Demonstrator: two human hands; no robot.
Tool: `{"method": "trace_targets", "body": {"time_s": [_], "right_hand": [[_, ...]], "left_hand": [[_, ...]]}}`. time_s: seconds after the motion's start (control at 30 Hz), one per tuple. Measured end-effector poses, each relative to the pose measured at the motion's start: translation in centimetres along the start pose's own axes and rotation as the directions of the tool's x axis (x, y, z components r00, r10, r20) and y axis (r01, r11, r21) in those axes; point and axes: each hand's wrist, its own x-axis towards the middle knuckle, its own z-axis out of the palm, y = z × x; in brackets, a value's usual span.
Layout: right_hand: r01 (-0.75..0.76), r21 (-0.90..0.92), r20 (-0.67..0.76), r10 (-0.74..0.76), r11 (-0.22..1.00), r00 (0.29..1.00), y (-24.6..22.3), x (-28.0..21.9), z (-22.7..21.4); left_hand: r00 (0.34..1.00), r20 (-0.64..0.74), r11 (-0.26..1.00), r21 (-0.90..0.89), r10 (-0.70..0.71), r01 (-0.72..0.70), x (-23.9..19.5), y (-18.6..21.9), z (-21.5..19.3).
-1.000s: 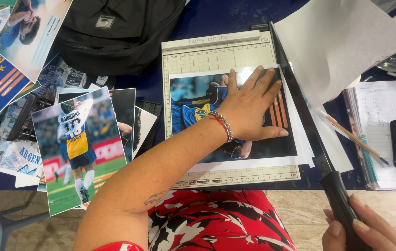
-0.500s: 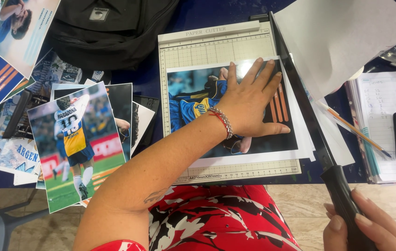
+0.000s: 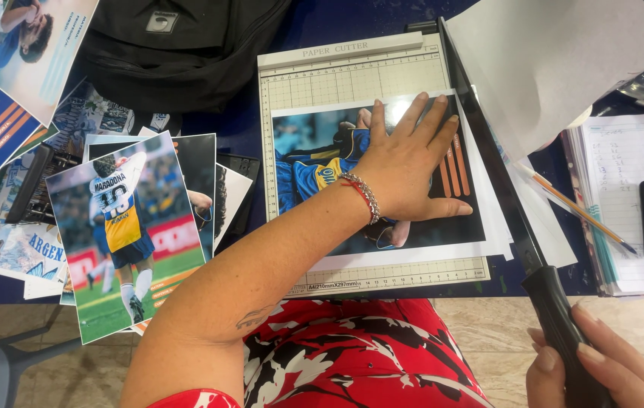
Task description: Organizing, stapling, and cutting printed photos to prepare them for customers
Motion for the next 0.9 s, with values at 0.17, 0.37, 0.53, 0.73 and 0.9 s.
{"method": "trace_targets", "body": {"time_s": [0.17,0.37,0.53,0.73,0.9], "right_hand": [[-0.007,-0.009,0.000,0.007,1.000,1.000,1.0,-0.1,-0.2],[0.029,-0.004,0.003,-0.029,1.000,1.000,1.6,0.0,-0.4],[0.010,-0.033,0.065,-0.008,0.999,0.998,2.8,-0.2,-0.9],[0.281,-0.136,0.086,-0.271,0.950,0.959,6.3,-0.4,-1.1],[0.215,-0.318,0.139,-0.179,0.923,0.974,5.2,-0.6,-1.5]], "left_hand": [[0.997,0.074,1.000,-0.019,-0.011,0.013,0.0,0.5,-1.0],[0.979,0.196,0.998,0.031,-0.055,0.050,0.6,1.2,-2.2],[0.943,0.321,0.996,0.025,-0.089,0.086,1.0,1.9,-3.7],[0.912,0.399,0.995,0.013,-0.092,0.094,1.3,2.2,-4.8],[0.907,0.411,0.996,0.025,-0.090,0.087,1.2,2.2,-4.6]]}}
